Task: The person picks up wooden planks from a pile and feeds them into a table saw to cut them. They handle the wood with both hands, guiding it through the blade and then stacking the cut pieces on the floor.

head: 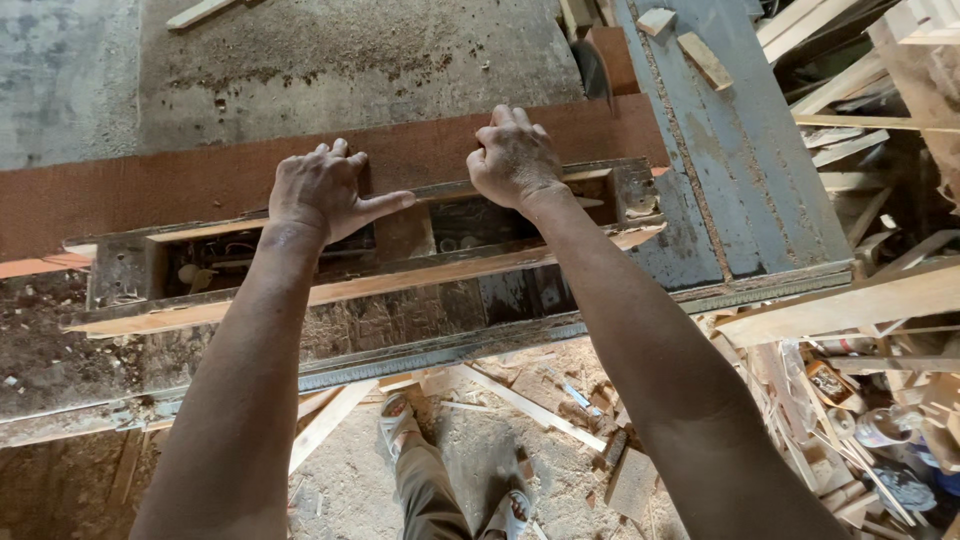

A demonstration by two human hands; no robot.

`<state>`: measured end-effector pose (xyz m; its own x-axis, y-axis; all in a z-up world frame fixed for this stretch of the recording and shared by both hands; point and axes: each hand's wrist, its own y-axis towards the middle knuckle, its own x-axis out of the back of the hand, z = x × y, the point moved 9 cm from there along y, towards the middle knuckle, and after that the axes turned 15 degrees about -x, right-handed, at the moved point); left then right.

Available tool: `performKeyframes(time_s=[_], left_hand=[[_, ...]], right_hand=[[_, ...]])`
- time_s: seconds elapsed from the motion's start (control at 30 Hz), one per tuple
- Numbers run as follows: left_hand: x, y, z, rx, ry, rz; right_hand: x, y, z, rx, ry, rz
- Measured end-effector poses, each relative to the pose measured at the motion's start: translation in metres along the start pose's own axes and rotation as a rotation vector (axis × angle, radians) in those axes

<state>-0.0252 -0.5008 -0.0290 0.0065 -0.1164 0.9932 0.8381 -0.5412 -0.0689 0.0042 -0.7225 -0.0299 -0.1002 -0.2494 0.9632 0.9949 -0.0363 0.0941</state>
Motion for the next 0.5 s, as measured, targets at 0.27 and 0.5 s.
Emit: performKeyframes(time_s=[0.27, 0.5], left_hand=[[-0.001, 0.002, 0.000, -0.001, 0.022, -0.019], [-0.010, 0.005, 0.004, -0.006, 0.002, -0.049]], right_hand=[[0.000, 0.001, -0.001, 0.003, 0.017, 0.013], [0.000, 0.002, -0.001, 0.012, -0.003, -0.018]])
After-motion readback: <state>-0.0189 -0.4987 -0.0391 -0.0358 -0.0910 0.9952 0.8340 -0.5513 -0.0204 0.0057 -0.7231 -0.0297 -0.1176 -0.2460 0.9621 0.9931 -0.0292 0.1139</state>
